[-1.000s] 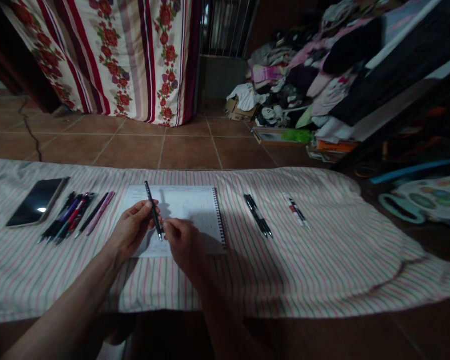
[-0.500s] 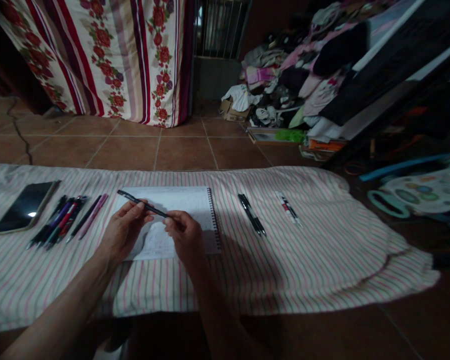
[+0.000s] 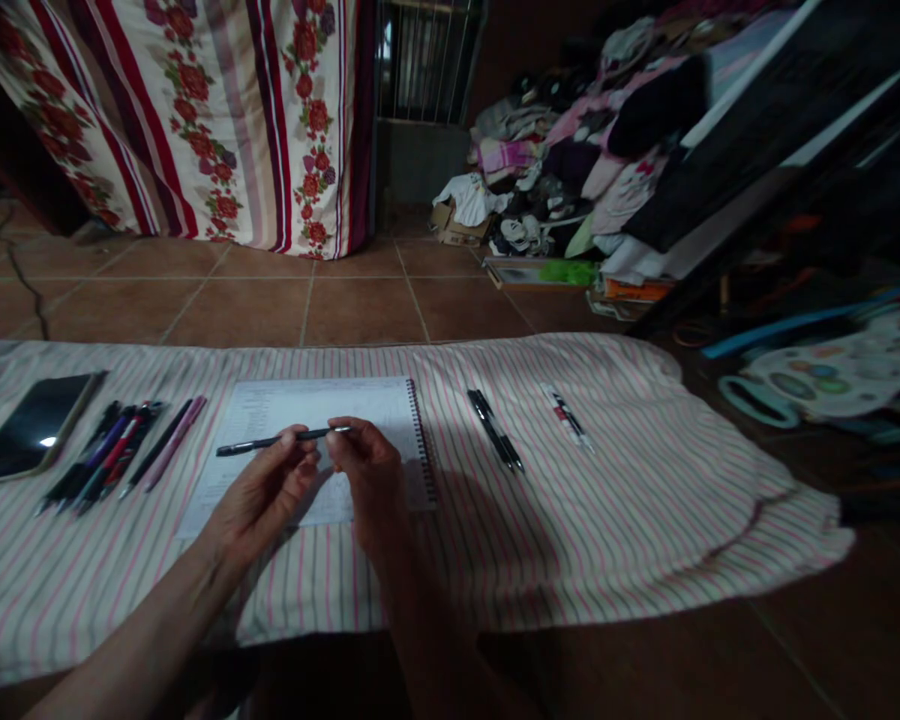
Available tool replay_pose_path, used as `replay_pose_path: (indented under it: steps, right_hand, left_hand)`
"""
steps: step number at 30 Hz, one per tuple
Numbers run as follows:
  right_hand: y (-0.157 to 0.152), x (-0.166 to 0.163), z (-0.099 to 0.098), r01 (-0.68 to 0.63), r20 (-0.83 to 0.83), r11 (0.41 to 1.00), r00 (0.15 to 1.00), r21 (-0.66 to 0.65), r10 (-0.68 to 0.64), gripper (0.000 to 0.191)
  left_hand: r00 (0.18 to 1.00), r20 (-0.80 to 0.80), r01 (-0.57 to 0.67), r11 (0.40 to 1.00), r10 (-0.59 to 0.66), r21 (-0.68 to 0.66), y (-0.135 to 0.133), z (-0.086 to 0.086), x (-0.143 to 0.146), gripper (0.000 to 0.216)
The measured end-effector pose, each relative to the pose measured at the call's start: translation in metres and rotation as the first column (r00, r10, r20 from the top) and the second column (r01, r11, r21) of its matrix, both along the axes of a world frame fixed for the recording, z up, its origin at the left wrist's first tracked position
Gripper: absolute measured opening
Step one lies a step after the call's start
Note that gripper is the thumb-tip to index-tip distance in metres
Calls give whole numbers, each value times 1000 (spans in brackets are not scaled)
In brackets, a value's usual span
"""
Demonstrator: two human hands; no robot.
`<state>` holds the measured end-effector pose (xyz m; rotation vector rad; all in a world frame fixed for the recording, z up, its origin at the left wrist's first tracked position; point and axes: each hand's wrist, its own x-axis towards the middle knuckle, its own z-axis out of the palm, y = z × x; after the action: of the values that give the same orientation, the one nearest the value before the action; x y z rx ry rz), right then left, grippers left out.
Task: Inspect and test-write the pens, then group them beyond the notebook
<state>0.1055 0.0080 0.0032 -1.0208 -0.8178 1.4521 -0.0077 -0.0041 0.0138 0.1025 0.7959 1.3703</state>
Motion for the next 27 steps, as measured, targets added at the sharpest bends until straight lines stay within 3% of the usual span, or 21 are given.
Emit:
replay_pose_path:
  steps: [8, 17, 27]
  right_hand:
    - [1, 0, -1, 43, -70, 995, 996, -92, -49, 32]
    - [2, 2, 0, 53, -192, 975, 977, -217, -96, 29]
    - [2, -1, 3, 21, -259, 971, 962, -236, -84, 28]
  left_hand:
    - [991, -132, 16, 998, -8, 60, -1, -3, 7, 14]
    - [943, -333, 90, 974, -15, 210, -2, -10, 4, 25]
    - [946, -321, 12, 981, 51, 192, 2, -10, 5, 30]
